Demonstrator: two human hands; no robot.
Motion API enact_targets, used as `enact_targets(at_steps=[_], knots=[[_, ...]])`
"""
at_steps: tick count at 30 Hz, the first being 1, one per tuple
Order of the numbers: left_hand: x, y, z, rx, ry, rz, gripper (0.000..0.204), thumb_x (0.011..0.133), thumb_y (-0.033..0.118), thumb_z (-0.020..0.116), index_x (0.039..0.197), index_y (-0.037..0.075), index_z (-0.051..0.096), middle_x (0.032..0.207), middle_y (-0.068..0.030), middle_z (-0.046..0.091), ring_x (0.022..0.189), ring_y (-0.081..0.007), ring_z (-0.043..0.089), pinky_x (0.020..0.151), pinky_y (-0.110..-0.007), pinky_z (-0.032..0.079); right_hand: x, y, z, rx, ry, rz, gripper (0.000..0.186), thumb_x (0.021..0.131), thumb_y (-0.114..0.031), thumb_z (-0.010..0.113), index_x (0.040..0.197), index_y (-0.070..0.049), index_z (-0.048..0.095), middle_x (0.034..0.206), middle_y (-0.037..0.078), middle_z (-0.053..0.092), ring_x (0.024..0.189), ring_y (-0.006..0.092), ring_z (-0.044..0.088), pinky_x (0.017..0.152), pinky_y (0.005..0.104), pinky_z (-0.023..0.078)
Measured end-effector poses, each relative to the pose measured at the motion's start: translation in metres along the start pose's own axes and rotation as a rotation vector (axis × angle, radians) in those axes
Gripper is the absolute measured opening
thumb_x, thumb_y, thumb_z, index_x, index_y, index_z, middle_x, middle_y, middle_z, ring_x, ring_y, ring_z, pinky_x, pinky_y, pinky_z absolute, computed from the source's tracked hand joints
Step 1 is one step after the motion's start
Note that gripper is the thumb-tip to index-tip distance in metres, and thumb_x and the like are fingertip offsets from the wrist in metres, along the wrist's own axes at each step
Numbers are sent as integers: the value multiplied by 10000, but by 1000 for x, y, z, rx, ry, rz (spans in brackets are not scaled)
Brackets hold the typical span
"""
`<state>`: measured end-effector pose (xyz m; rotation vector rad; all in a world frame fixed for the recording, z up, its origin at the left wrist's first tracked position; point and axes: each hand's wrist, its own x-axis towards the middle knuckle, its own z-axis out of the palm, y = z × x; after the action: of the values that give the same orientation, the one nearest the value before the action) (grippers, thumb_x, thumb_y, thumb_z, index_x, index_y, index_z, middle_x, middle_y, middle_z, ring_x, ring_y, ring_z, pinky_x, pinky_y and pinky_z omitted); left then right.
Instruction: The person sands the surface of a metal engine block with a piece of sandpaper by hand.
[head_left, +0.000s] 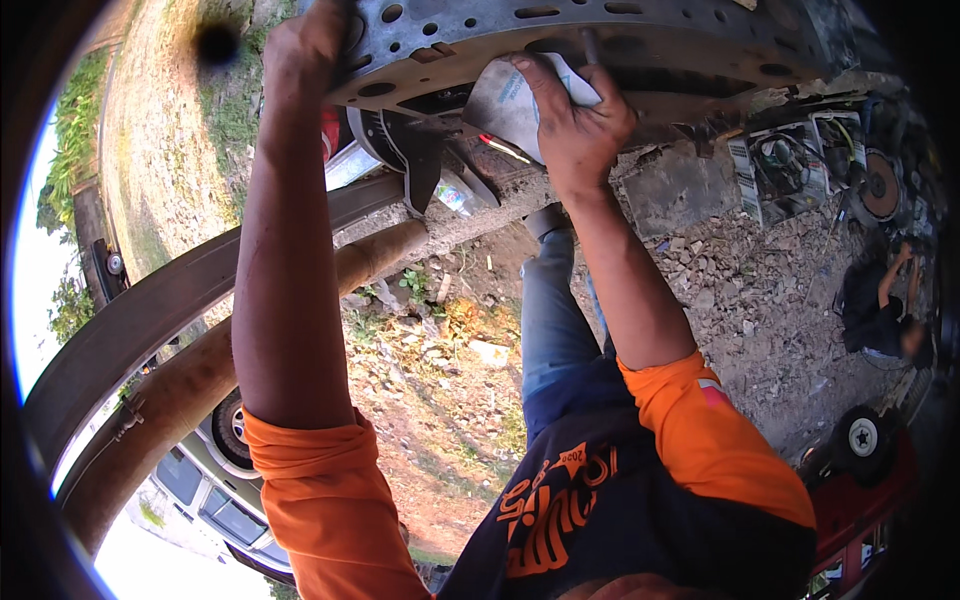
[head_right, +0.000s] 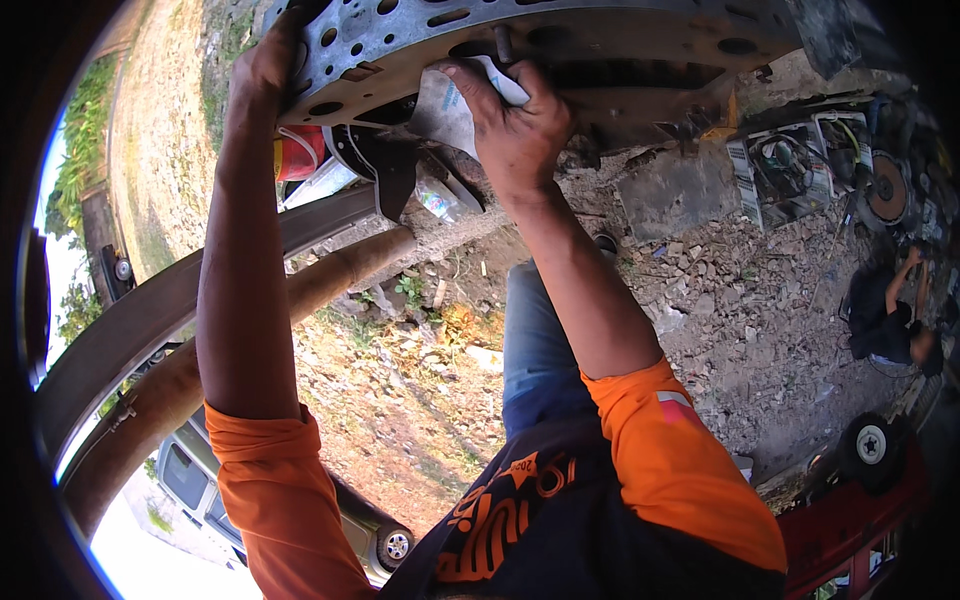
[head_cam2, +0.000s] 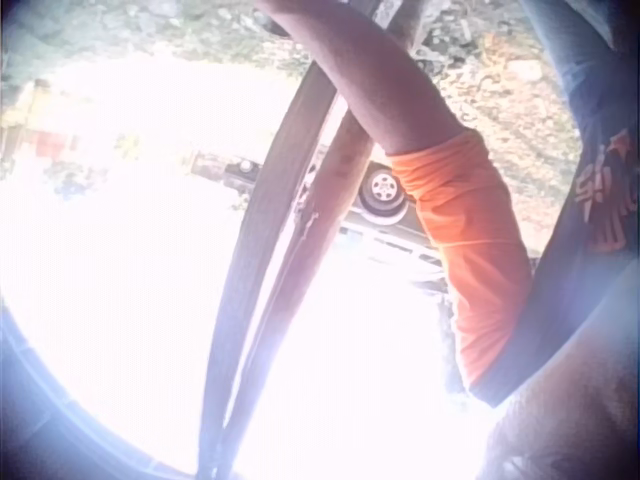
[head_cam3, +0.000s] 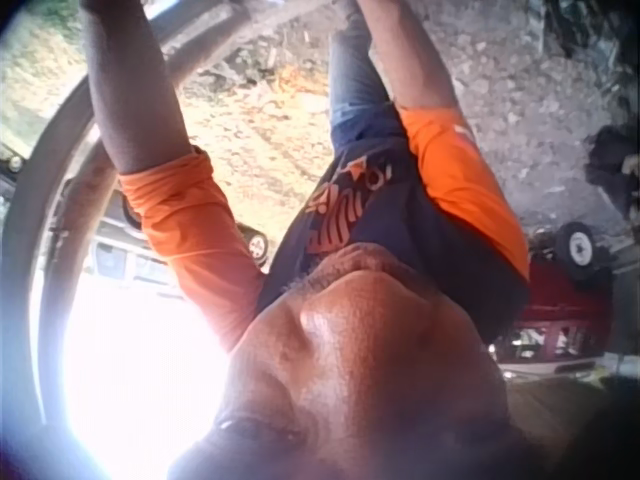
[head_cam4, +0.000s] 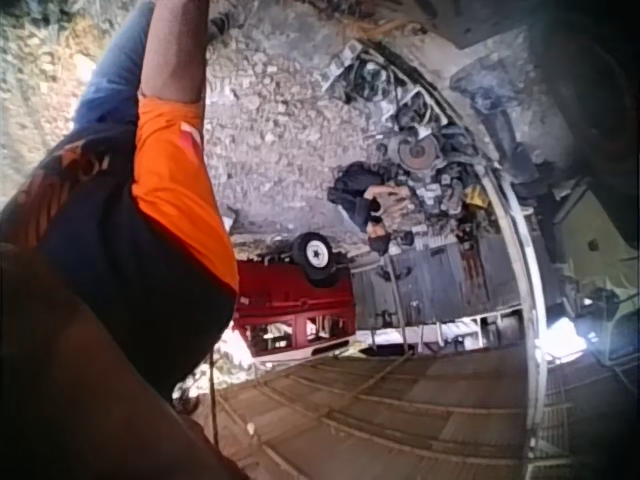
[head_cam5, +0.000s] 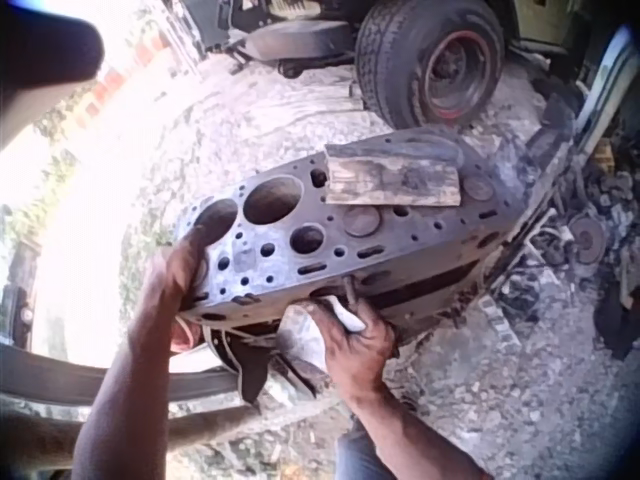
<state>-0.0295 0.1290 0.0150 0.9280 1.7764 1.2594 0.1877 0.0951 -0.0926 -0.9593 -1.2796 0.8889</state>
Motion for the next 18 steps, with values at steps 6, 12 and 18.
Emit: enact_targets(at_steps=[6,12,18], knots=[[4,-2,-3,17,25,-16,588,925,481,710,1318,45,686,1176,-139,731,986,-252,715,848,-384,578,-4,12,-5,59,-24,30,119,884,-54,834,939,15,755,839,48,782,751,56,665,678,226,510],[1,-2,-3,50,56,-24,596,923,489,706,1320,44,684,1182,-144,727,995,-257,711,853,-386,574,-2,16,-12,15,-78,32,130,885,-34,825,981,27,760,890,56,795,785,61,687,722,229,529],[34,-6,1,81,81,-26,605,921,496,701,1321,43,683,1188,-149,722,1004,-261,706,859,-387,571,1,23,-9,136,-32,34,161,873,-107,850,937,-5,743,849,70,788,727,99,702,657,262,532]])
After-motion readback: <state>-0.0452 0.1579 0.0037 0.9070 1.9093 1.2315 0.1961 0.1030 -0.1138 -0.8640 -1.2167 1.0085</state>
